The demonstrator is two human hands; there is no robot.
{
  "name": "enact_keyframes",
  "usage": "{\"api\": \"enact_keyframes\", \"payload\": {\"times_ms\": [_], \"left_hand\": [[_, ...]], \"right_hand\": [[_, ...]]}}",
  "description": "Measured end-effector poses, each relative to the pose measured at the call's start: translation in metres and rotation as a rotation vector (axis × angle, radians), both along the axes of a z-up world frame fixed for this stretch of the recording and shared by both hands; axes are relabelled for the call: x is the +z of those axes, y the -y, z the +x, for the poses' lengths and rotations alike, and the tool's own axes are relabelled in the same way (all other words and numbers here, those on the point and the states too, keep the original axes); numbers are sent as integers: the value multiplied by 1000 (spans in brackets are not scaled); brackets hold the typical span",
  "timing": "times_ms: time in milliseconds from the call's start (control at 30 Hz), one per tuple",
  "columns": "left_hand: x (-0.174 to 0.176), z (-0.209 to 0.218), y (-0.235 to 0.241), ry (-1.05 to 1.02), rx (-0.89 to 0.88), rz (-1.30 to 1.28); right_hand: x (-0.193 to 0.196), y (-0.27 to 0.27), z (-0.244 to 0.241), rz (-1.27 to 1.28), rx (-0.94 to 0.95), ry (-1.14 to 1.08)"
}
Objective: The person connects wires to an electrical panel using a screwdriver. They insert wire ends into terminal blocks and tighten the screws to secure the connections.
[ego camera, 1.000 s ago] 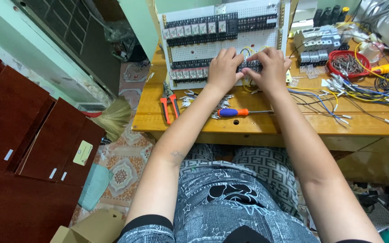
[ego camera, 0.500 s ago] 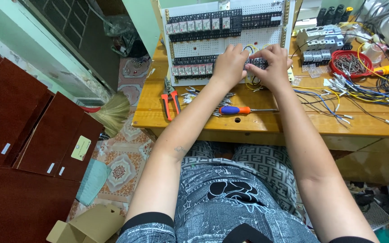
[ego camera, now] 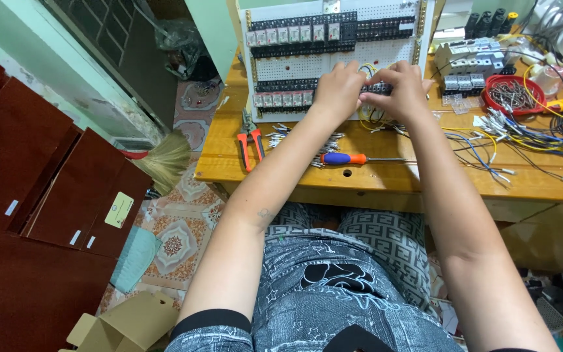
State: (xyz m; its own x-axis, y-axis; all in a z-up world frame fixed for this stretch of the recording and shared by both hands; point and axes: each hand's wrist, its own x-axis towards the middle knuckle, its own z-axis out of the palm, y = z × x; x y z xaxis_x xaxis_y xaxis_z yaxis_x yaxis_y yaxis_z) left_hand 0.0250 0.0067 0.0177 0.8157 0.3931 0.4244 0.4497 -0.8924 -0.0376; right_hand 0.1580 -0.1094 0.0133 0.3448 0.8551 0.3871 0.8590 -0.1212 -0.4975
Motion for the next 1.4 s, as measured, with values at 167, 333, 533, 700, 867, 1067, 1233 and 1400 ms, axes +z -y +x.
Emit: {"api": "enact_keyframes", "payload": {"times_ms": [167, 333, 533, 700, 867, 1067, 1233, 1400], "left_hand": [[-16, 9, -7, 79, -27, 45], [-26, 5, -7, 150, -36, 131], [-22, -30, 17, 149, -16, 239], [10, -90, 35, -12, 22, 75], [-2, -132, 0, 18, 113, -42], [-26, -133, -24, 205, -9, 58], [-22, -135, -24, 267, -38, 103], [-1, -151, 9, 322, 15, 152]], "right_hand": [[1, -5, -6, -24, -39, 140], [-20, -8, -6, 58, -103, 403], [-26, 4, 0, 132, -19, 278], [-21, 14, -6, 185, 38, 173], [-7, 24, -13, 78, 34, 127], [-16, 24, -4, 144, 74, 227], [-15, 23, -1, 205, 113, 252], [-26, 29, -4, 402, 112, 355]]}}
